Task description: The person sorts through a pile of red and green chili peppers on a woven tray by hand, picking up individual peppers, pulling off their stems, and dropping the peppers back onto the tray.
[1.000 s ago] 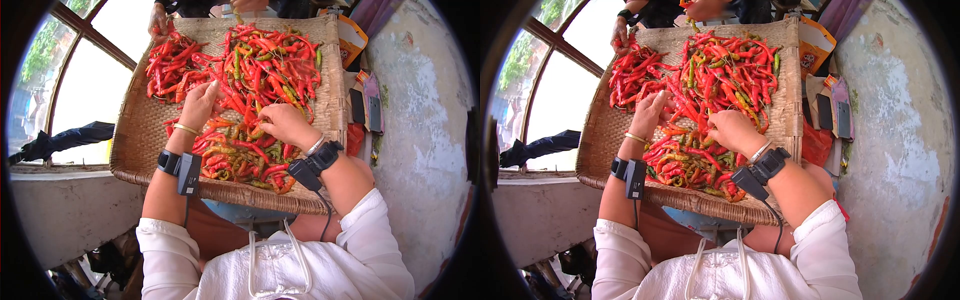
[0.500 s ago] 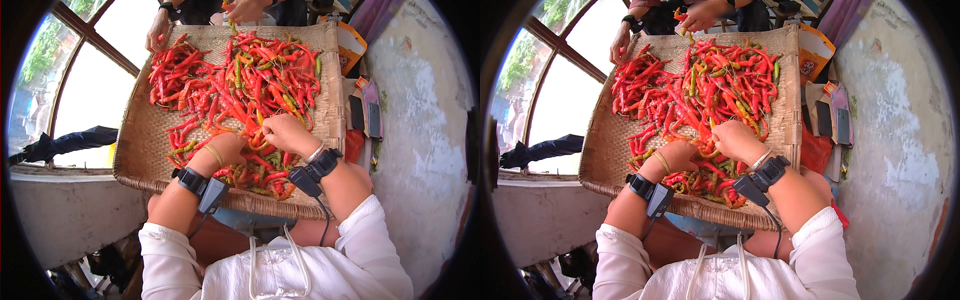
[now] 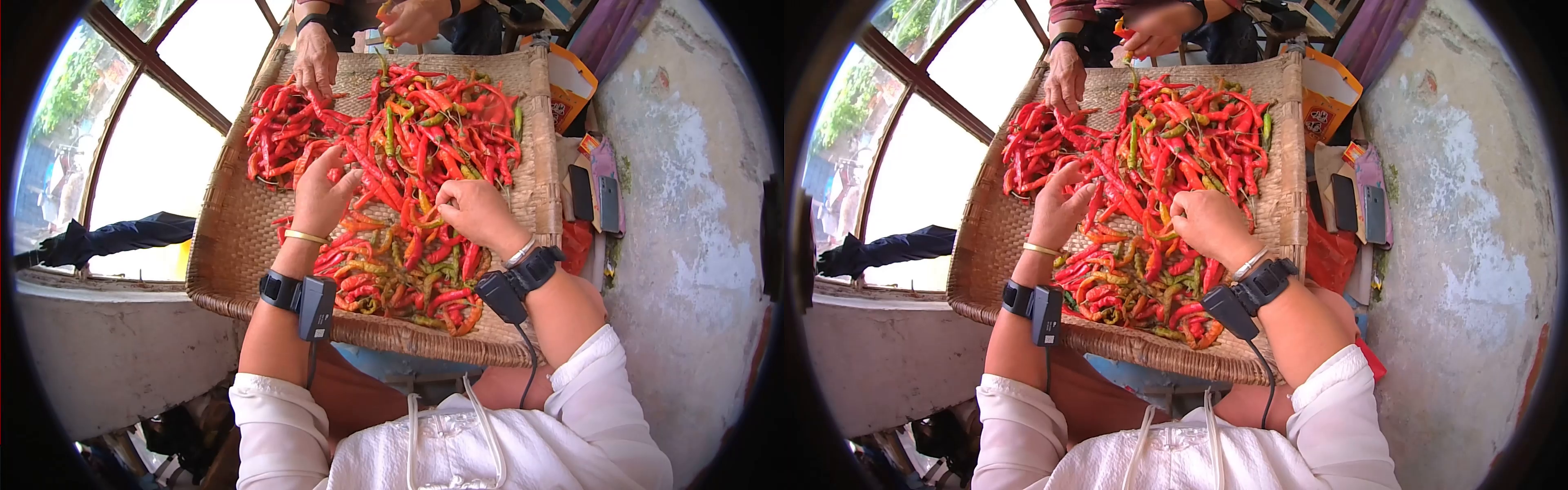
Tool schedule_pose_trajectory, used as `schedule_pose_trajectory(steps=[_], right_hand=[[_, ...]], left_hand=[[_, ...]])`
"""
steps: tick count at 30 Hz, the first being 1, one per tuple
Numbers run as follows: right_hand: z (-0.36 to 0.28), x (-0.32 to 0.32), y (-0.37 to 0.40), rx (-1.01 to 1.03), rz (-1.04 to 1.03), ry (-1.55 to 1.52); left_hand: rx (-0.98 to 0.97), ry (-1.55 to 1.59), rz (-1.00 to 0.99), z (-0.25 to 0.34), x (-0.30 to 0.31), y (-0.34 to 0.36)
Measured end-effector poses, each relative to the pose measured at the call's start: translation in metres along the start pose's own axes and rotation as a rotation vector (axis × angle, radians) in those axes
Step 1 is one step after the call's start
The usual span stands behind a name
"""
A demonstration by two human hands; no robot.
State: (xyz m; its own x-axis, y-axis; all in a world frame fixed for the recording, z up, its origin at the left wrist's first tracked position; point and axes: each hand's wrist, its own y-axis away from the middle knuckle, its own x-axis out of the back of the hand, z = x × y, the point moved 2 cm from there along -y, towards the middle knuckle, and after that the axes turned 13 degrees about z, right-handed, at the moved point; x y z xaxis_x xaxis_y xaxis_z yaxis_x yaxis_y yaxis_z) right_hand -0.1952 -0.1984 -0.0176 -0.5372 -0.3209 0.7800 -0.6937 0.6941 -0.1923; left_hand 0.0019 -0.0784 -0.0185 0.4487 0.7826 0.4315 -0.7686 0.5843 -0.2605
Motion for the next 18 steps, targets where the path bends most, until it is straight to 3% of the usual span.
schedule_pose_trajectory(steps=[2,3,4,6,10,12,13,16,17,18], right_hand=[[-0.005,-0.006,0.002,0.087,-0.051,-0.088],[-0.01,-0.005,0.003,0.119,-0.065,-0.165],[-0.013,-0.005,0.004,0.116,-0.067,-0.164],[-0.017,-0.006,0.005,0.024,-0.116,-0.296],[-0.015,-0.008,0.006,-0.025,-0.098,-0.397],[-0.014,-0.007,0.006,-0.198,-0.102,-0.491],[-0.012,-0.007,0.004,-0.17,-0.06,-0.461],[-0.015,-0.002,0.004,-0.08,-0.084,-0.276],[-0.01,-0.009,0.007,-0.033,-0.141,-0.251],[-0.014,-0.008,0.009,0.002,-0.275,-0.222]], left_hand=[[-0.041,0.081,-0.342,0.002,-0.013,0.017],[0.106,0.142,-0.494,0.018,-0.015,0.029],[0.109,0.143,-0.496,0.024,-0.016,0.033],[-0.206,-0.112,-0.72,0.032,-0.02,0.04],[-0.172,-0.087,-0.867,0.026,-0.024,0.043],[-0.068,-0.068,-0.922,0.027,-0.018,0.036],[0.172,-0.042,-0.872,0.028,-0.011,0.031],[0.345,0.232,-0.499,0.016,0.001,0.006],[0.353,0.446,-0.278,0.013,0.0,0.0],[0.285,0.413,-0.07,0.019,0.001,-0.001]])
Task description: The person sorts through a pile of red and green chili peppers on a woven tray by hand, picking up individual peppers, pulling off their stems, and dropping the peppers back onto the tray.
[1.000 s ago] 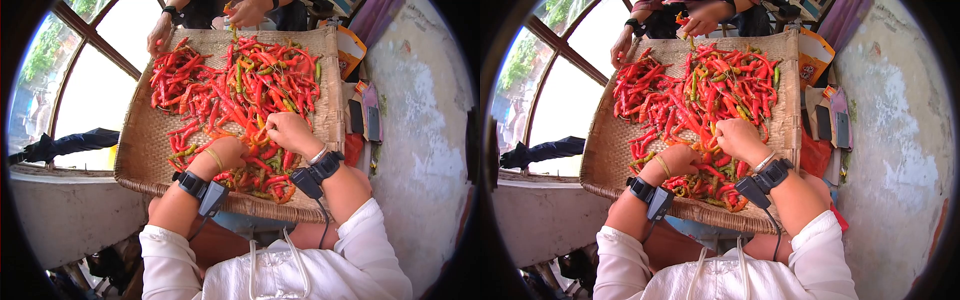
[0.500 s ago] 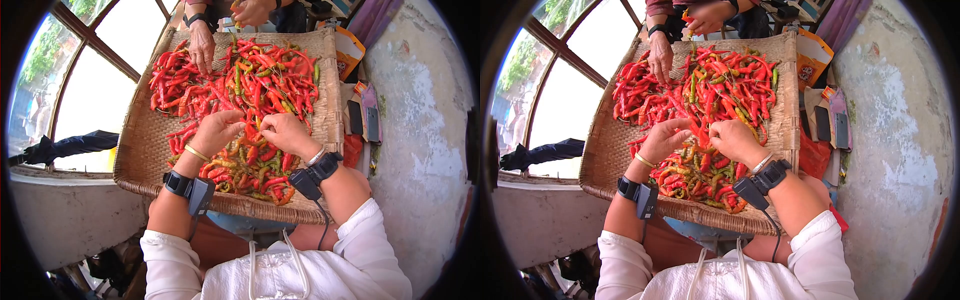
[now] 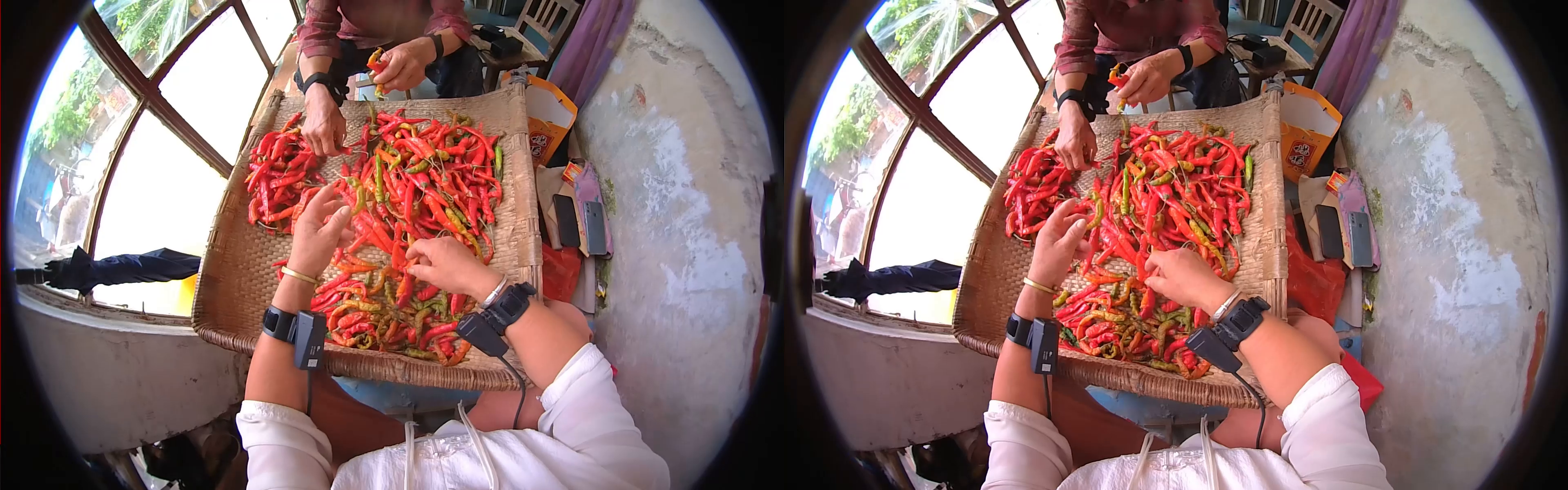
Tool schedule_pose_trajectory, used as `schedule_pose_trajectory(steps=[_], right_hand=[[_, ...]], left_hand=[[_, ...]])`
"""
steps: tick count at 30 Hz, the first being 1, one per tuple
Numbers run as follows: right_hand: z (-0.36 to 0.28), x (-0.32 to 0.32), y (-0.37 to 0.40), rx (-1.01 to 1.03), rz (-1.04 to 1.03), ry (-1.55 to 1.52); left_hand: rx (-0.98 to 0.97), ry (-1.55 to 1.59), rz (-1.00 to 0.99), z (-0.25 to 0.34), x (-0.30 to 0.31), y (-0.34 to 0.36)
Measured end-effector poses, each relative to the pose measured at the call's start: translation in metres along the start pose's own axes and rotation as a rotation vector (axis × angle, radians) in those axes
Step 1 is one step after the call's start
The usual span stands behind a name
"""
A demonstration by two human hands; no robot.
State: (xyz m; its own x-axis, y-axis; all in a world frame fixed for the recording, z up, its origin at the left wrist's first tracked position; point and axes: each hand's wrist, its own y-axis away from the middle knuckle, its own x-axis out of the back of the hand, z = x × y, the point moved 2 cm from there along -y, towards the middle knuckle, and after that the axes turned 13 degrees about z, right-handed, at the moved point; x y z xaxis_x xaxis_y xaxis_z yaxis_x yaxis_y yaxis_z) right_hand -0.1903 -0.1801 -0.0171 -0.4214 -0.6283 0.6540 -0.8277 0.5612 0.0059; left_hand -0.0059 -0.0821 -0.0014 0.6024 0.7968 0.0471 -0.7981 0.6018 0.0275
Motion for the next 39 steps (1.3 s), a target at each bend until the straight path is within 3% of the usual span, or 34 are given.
schedule_pose_trajectory(steps=[2,3,4,6,7,8,10,14,16,19,23,25,29,32,34,36,37,38,39], right_hand=[[0.011,-0.017,0.006,0.223,-0.062,0.201],[0.006,-0.017,0.009,0.191,-0.136,0.25],[0.002,-0.018,0.011,0.155,-0.212,0.296],[0.001,-0.022,0.012,0.173,-0.214,0.345],[0.003,-0.025,0.011,0.156,-0.219,0.386],[0.006,-0.029,0.011,0.137,-0.226,0.426],[0.008,-0.032,0.014,0.186,-0.143,0.424],[0.003,-0.026,0.012,0.266,-0.011,0.476],[-0.001,-0.019,0.011,0.294,0.143,0.395],[-0.002,-0.012,0.007,0.295,0.226,0.351],[-0.008,-0.011,0.008,0.285,0.231,0.367],[-0.008,-0.012,0.009,0.251,0.173,0.413],[-0.013,0.0,0.008,0.225,0.156,0.42],[-0.006,0.006,0.006,0.164,0.073,0.493],[0.001,0.006,0.006,0.138,0.063,0.555],[0.004,0.002,0.006,0.131,-0.014,0.61],[0.007,0.0,0.007,0.123,-0.09,0.666],[0.009,-0.002,0.008,0.125,-0.089,0.666],[0.012,-0.005,0.01,0.146,-0.104,0.691]], left_hand=[[-0.254,-0.408,-0.028,-0.02,0.001,-0.003],[-0.559,-0.641,-0.132,-0.034,0.0,-0.005],[-0.362,-0.62,-0.244,-0.026,-0.008,0.009],[-0.316,-0.747,-0.458,-0.035,-0.02,0.024],[-0.318,-0.828,-0.586,-0.03,-0.024,0.032],[-0.321,-0.828,-0.583,-0.032,-0.025,0.036],[-0.447,-0.902,-0.809,-0.039,-0.028,0.043],[-0.428,-0.814,-0.858,-0.04,-0.032,0.045],[-0.442,-0.84,-0.845,-0.029,-0.033,0.044],[-0.007,-0.543,-0.786,-0.022,-0.031,0.041],[-0.095,-0.579,-0.69,-0.021,-0.033,0.046],[-0.396,-0.694,-0.685,-0.025,-0.033,0.047],[-0.431,-0.741,-0.618,-0.029,-0.031,0.041],[-0.346,-0.745,-0.506,-0.027,-0.024,0.033],[-0.07,-0.549,-0.349,-0.027,-0.017,0.02],[0.111,-0.148,-0.176,-0.022,-0.01,0.006],[0.169,0.256,-0.038,-0.017,-0.009,0.001],[0.136,0.36,0.143,-0.012,-0.009,-0.002],[0.171,0.353,0.155,-0.015,-0.005,-0.006]])
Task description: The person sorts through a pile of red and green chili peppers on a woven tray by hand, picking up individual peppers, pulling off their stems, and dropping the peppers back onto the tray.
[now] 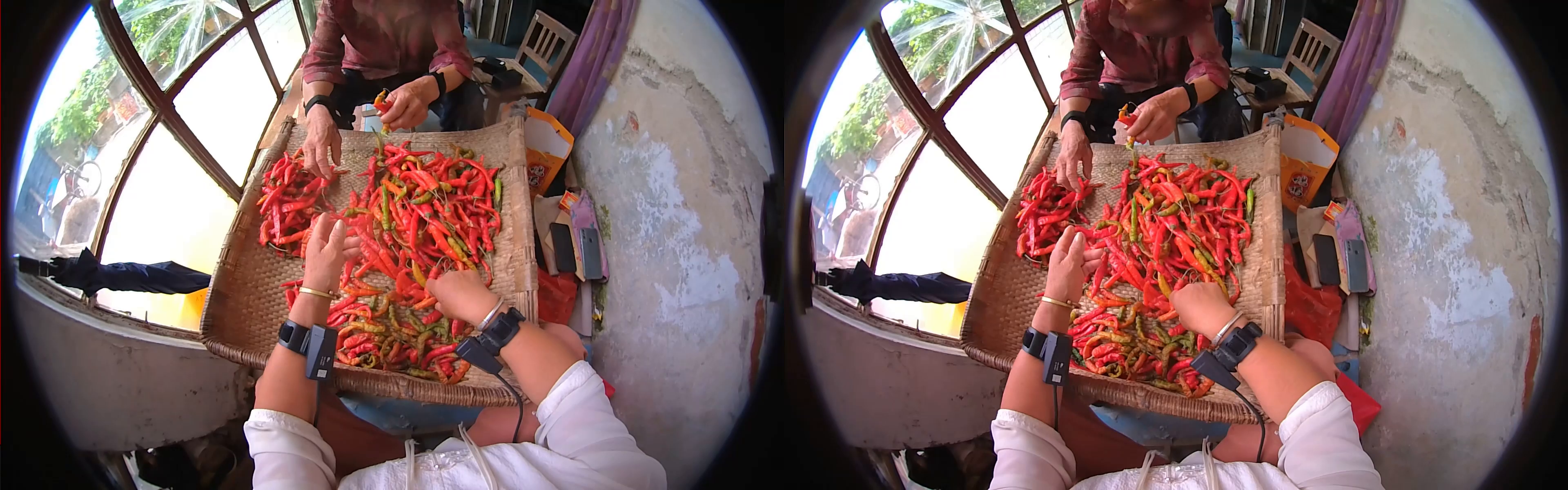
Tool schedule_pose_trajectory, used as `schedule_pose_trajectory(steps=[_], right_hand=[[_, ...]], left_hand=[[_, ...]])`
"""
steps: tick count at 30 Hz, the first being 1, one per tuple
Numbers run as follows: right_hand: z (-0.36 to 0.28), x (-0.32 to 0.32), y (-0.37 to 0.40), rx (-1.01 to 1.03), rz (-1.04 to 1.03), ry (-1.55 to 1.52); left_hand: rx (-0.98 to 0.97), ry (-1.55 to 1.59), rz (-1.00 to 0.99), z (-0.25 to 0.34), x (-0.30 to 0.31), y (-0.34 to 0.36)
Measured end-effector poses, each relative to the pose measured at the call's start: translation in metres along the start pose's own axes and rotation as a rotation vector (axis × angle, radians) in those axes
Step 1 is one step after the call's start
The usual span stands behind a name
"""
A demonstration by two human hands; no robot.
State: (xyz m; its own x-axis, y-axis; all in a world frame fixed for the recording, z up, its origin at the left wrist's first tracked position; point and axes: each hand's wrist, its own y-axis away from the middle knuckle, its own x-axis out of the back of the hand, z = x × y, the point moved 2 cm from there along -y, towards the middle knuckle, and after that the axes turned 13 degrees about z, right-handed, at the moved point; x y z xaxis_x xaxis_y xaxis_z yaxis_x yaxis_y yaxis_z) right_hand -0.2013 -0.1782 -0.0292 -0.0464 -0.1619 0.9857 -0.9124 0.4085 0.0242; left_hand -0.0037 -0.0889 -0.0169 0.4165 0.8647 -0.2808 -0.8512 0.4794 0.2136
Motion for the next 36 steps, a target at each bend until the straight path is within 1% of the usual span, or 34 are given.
schedule_pose_trajectory(steps=[2,4,5,7,8,10,11,13,14,15,17,18,19,20,21,23,24,25,27,29,31,32,34,35,36], right_hand=[[0.002,-0.004,-0.001,0.025,-0.007,0.029],[0.002,-0.003,-0.002,0.032,0.007,0.083],[0.001,0.0,-0.002,0.031,0.006,0.083],[-0.004,0.016,-0.004,-0.014,-0.014,-0.125],[-0.002,0.015,-0.005,-0.015,-0.019,-0.128],[-0.001,0.012,-0.007,-0.018,0.017,-0.309],[-0.001,0.012,-0.007,-0.034,0.052,-0.338],[-0.002,0.014,-0.009,-0.039,0.071,-0.401],[-0.002,0.012,-0.009,-0.005,0.114,-0.449],[-0.003,0.013,-0.01,-0.006,0.108,-0.458],[-0.005,0.022,-0.009,-0.098,0.126,-0.535],[-0.005,0.025,-0.01,-0.099,0.115,-0.539],[0.0,0.029,-0.012,-0.208,0.186,-0.524],[0.005,0.032,-0.013,-0.316,0.256,-0.507],[0.01,0.029,-0.013,-0.317,0.251,-0.509],[0.018,0.021,-0.013,-0.231,0.258,-0.377],[0.015,0.022,-0.011,-0.248,0.19,-0.349],[0.016,0.017,-0.011,-0.248,0.188,-0.35],[0.012,0.006,-0.01,-0.005,0.136,-0.231],[0.003,0.007,-0.005,0.021,0.14,-0.204],[0.0,0.001,-0.004,-0.006,0.075,-0.027],[-0.002,0.001,-0.004,-0.007,0.074,-0.028],[-0.005,0.003,-0.004,-0.001,0.076,0.029],[-0.004,0.001,-0.004,-0.003,0.078,0.029],[-0.002,-0.002,-0.003,0.041,0.115,0.061]], left_hand=[[0.029,-0.004,0.019,-0.002,0.005,-0.003],[0.055,-0.404,-0.336,-0.012,0.002,0.01],[0.057,-0.404,-0.336,-0.018,0.001,0.017],[-0.142,-0.734,-0.672,-0.029,-0.007,0.034],[-0.137,-0.734,-0.672,-0.031,-0.008,0.037],[-0.533,-0.89,-0.874,-0.027,-0.013,0.048],[-0.51,-0.887,-0.871,-0.028,-0.013,0.051],[-0.276,-0.885,-0.849,-0.03,-0.013,0.049],[-0.22,-0.879,-0.833,-0.029,-0.014,0.049],[-0.244,-0.858,-0.824,-0.029,-0.013,0.048],[-0.121,-0.948,-0.797,-0.019,-0.013,0.043],[-0.092,-0.894,-0.735,-0.012,-0.011,0.037],[-0.072,-0.84,-0.672,-0.006,-0.008,0.028],[-0.015,-0.644,-0.525,-0.003,-0.001,0.015],[0.041,-0.448,-0.377,0.001,0.003,0.006],[-0.001,-0.16,-0.089,0.009,0.009,-0.005],[0.088,-0.128,-0.057,0.011,0.01,-0.003],[0.089,-0.128,-0.055,0.007,0.009,-0.001],[0.118,-0.436,-0.208,-0.009,0.003,0.008],[0.137,-0.618,-0.512,-0.023,-0.006,0.024],[-0.006,-0.725,-0.699,-0.035,-0.009,0.035],[-0.005,-0.726,-0.7,-0.038,-0.008,0.037],[-0.202,-0.891,-0.74,-0.038,-0.01,0.042],[-0.203,-0.893,-0.741,-0.039,-0.01,0.041],[-0.307,-0.984,-0.774,-0.042,-0.009,0.041]])
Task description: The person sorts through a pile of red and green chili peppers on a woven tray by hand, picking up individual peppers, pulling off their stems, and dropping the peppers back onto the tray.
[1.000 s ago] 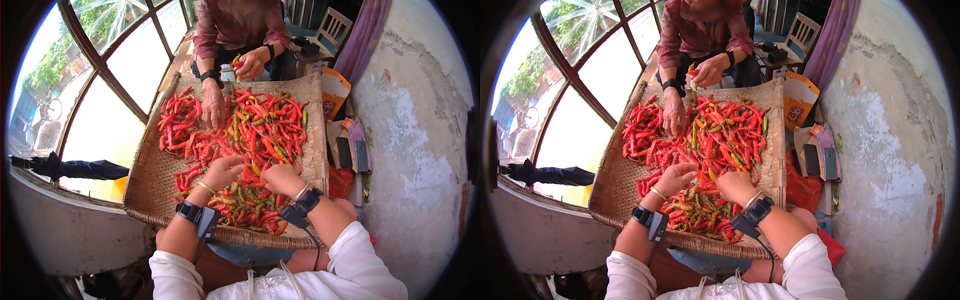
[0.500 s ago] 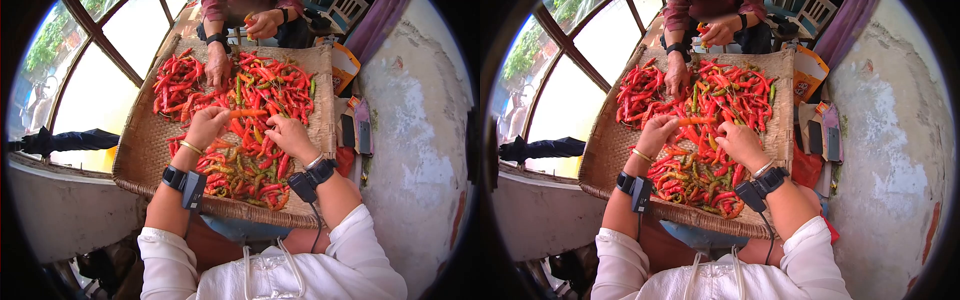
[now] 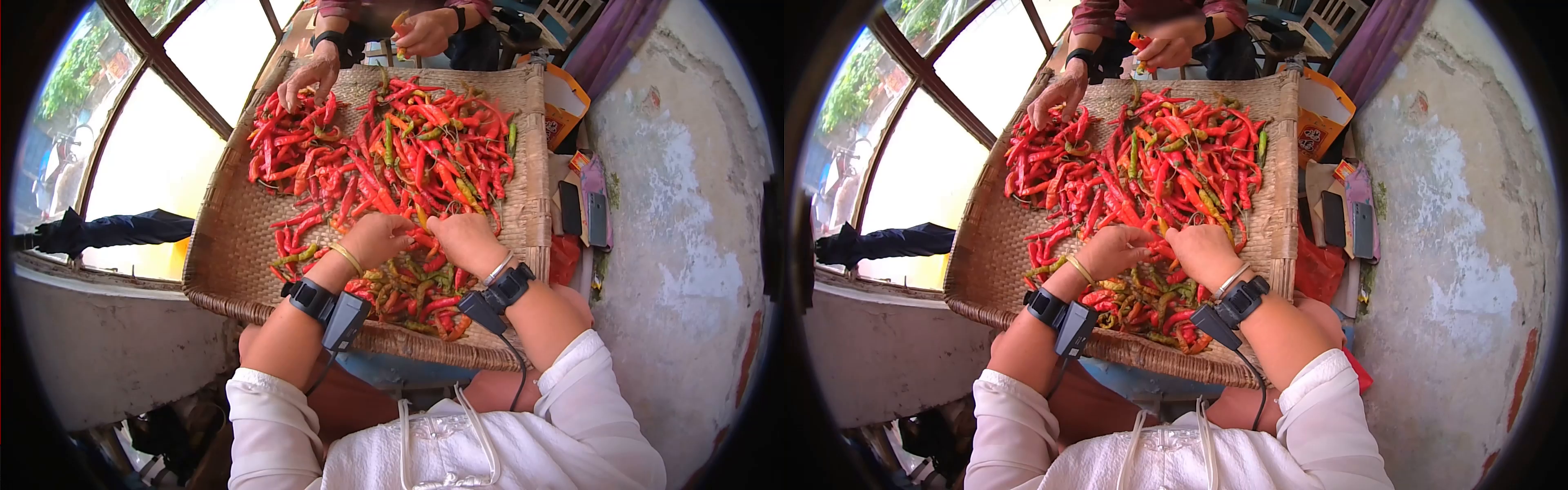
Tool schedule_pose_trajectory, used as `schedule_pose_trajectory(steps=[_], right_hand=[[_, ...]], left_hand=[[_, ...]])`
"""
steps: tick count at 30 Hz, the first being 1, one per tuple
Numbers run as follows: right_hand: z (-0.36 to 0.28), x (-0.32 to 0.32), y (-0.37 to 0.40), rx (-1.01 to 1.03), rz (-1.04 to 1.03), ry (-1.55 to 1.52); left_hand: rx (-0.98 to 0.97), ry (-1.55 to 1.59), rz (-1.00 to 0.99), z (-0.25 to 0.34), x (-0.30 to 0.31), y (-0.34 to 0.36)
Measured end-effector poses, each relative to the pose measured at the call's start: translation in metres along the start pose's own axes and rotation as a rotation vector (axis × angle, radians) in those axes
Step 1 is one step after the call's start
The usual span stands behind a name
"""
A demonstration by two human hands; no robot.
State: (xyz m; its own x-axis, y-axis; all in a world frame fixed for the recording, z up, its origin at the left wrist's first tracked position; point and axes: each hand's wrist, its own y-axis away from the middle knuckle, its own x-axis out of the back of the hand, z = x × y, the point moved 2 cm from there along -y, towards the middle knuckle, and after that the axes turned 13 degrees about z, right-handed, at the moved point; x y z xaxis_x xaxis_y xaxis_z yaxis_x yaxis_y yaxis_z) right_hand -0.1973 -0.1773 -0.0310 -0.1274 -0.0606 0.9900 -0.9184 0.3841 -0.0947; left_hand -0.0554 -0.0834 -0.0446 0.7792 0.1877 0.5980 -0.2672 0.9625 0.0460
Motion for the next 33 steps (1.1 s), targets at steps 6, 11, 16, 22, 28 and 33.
schedule_pose_trajectory(steps=[6,11,16,22,28,33], right_hand=[[0.001,-0.006,0.002,0.049,0.078,0.04],[-0.001,0.006,-0.001,0.065,0.151,-0.04],[0.0,0.018,-0.006,0.019,0.221,-0.285],[0.0,0.017,-0.01,-0.277,0.208,-0.892],[-0.002,0.018,-0.009,-0.571,0.0,-1.578],[0.005,0.014,-0.011,-0.446,0.161,-1.121]], left_hand=[[-0.132,-0.134,0.0,0.004,-0.003,0.0],[-0.127,-0.011,0.081,0.002,-0.002,0.0],[0.053,0.214,0.083,0.008,0.003,0.002],[0.223,0.617,-0.085,0.011,0.003,0.004],[0.221,0.623,-0.211,0.015,0.002,0.005],[0.358,0.477,-0.174,0.019,0.022,0.002]])
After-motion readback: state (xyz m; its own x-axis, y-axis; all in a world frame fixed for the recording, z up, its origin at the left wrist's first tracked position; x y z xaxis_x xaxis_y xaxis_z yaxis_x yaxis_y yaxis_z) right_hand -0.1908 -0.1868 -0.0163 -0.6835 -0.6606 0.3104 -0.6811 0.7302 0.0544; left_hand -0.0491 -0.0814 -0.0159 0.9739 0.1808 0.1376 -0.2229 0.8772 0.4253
